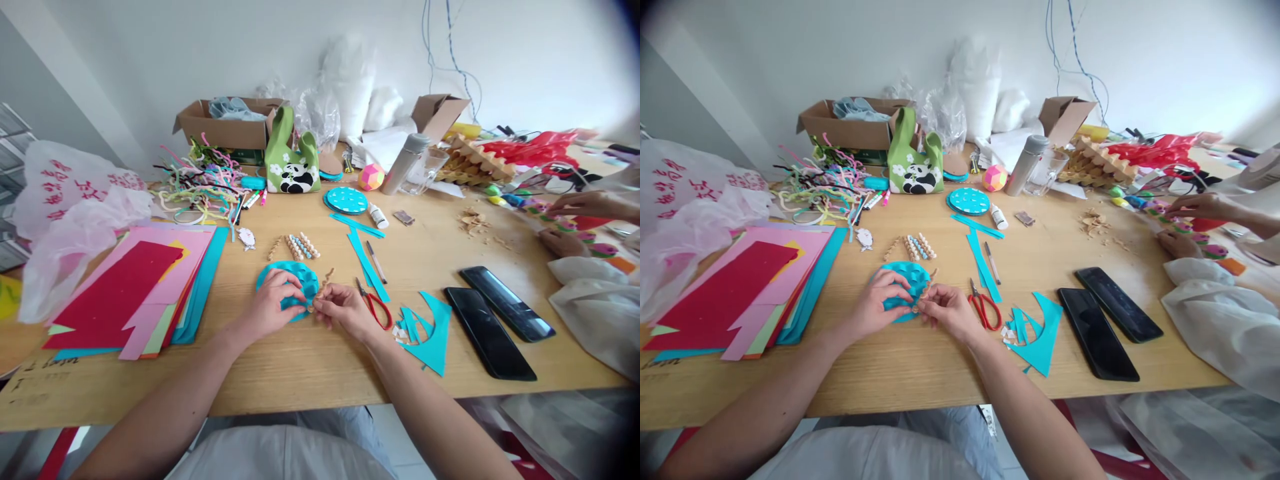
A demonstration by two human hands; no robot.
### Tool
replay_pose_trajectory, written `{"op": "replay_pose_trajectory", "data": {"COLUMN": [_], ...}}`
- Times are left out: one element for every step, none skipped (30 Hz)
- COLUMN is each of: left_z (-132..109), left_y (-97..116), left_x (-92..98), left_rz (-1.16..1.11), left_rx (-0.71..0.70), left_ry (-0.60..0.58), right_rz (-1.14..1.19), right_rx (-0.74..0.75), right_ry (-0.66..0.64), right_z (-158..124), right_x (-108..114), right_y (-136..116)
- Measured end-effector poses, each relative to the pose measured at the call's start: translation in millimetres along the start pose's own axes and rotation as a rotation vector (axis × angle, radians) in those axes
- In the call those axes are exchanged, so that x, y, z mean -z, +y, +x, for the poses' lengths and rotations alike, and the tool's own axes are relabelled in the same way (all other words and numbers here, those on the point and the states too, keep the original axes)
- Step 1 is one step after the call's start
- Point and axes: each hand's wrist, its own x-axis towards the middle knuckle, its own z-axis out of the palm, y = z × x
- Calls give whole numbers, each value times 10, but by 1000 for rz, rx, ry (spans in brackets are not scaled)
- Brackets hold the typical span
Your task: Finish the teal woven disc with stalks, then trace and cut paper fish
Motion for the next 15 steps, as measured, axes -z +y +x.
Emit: {"op": "replay_pose_trajectory", "data": {"left_z": [0, 1, 1, 2, 2, 3, 3, 3, 3, 3, 2, 1, -1, -3, -6], "left_y": [18, 40, 62, 82, 99, 112, 119, 120, 116, 109, 100, 90, 82, 76, 71], "left_x": [2, 5, 9, 13, 17, 21, 24, 26, 27, 25, 22, 18, 13, 7, 1], "left_rz": [8, 12, 11, 8, 4, 3, 4, 7, 11, 15, 17, 19, 21, 25, 28], "left_rx": [-3, -6, -9, -10, -11, -11, -12, -14, -17, -22, -29, -38, -48, -57, -65], "left_ry": [-6, -16, -27, -37, -45, -50, -51, -48, -42, -36, -30, -27, -26, -27, -29], "right_rz": [8, 10, 7, -1, -13, -26, -40, -56, -74, -98, -132, -174, -225, -281, -340], "right_rx": [1, 0, 0, 2, 5, 8, 11, 13, 14, 12, 14, 25, 47, 77, 110], "right_ry": [1, 3, 5, 6, 5, 3, 1, 0, 1, 2, 8, 15, 23, 31, 39], "right_z": [0, -1, -3, -6, -10, -13, -17, -21, -26, -29, -33, -35, -37, -38, -39], "right_x": [-10, -20, -29, -39, -48, -58, -67, -76, -84, -91, -96, -99, -99, -97, -93], "right_y": [-2, -1, 1, 5, 9, 11, 12, 12, 10, 10, 13, 19, 29, 42, 57]}}
